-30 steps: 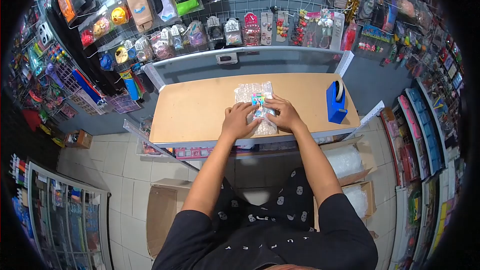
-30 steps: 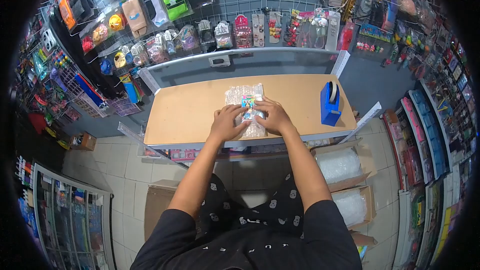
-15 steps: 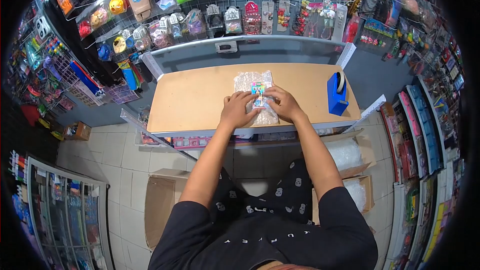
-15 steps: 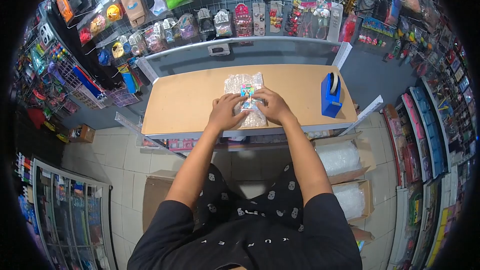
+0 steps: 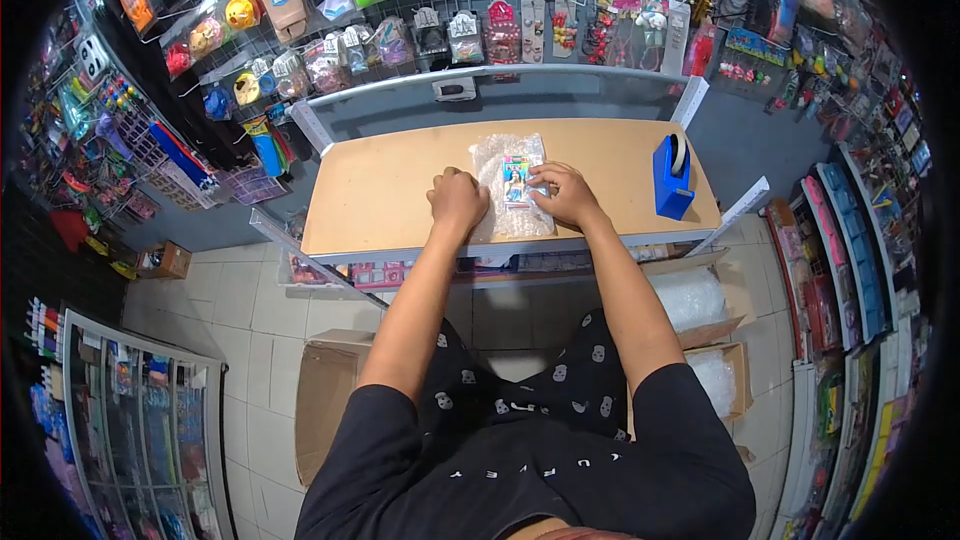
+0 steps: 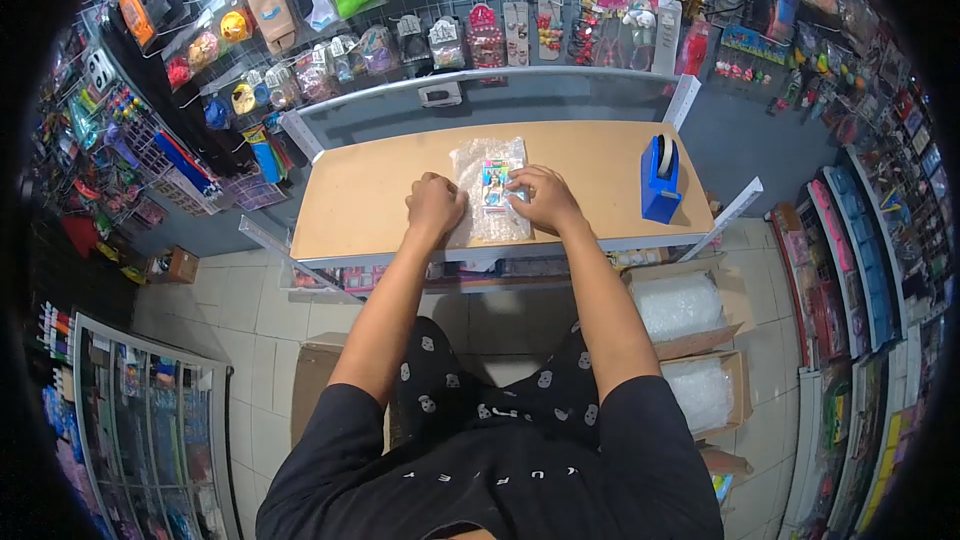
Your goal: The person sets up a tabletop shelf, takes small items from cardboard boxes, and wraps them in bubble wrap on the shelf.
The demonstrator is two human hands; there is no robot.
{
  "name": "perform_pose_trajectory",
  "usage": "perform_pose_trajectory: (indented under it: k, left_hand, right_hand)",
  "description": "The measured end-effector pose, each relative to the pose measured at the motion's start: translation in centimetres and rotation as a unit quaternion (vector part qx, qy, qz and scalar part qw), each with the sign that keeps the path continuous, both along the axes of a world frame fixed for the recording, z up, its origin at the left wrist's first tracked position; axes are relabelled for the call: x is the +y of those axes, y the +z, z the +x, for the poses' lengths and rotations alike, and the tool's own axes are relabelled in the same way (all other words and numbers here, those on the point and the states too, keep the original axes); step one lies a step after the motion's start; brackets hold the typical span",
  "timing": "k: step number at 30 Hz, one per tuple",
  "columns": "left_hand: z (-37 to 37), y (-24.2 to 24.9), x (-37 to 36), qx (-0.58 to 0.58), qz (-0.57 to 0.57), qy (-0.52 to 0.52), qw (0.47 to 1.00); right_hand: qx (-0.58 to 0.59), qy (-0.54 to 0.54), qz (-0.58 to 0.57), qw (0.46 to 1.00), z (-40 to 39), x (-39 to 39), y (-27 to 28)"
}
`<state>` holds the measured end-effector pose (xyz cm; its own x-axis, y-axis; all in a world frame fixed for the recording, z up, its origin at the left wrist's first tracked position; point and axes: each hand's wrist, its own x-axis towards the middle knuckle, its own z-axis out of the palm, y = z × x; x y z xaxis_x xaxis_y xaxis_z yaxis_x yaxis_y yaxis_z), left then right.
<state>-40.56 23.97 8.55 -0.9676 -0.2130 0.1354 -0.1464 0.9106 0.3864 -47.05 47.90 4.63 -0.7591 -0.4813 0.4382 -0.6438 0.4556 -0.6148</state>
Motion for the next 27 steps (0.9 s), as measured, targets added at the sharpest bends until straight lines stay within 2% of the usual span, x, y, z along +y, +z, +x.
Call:
perform_pose_trajectory:
  k: [2,5,8,11,14,17,22,25,27]
  left_hand:
    - [-0.1,0.1,0.6,0.002,-0.022,0.01,1.0]
    - [-1.9,-1.0,0.4,0.02,0.134,0.054,0.989]
    - [-2.6,-1.1,0.3,0.089,0.242,0.006,0.966]
    - [-2.3,0.6,1.2,0.122,0.301,-0.072,0.943]
    - [-2.7,0.5,1.9,0.128,0.316,-0.136,0.93]
    - [-3.1,-0.2,2.6,0.12,0.35,-0.156,0.916]
    - [-2.9,-0.8,3.3,0.103,0.278,-0.197,0.934]
    - [-3.3,-2.2,2.9,0.095,0.275,-0.205,0.935]
    - [-3.7,-3.1,2.3,0.074,0.335,-0.206,0.916]
  right_hand:
    - [0.001,0.0,-0.004,1.0,0.2,-0.1,0.3]
    - [0.002,0.002,-0.018,1.0,0.4,-0.1,0.4]
    - [0.009,0.007,-0.017,1.0,0.5,0.0,0.6]
    - [0.019,0.006,-0.016,1.0,0.6,0.0,0.9]
    - [0.025,0.006,-0.018,0.999,0.7,0.0,0.9]
    - [0.035,0.009,-0.019,0.999,0.2,0.0,0.4]
    - [0.053,0.0,-0.006,0.999,0.1,0.1,0.0]
    - [0.051,-0.013,0.007,0.999,0.5,0.2,0.3]
    - [0.044,-0.017,0.024,0.999,0.6,0.2,0.6]
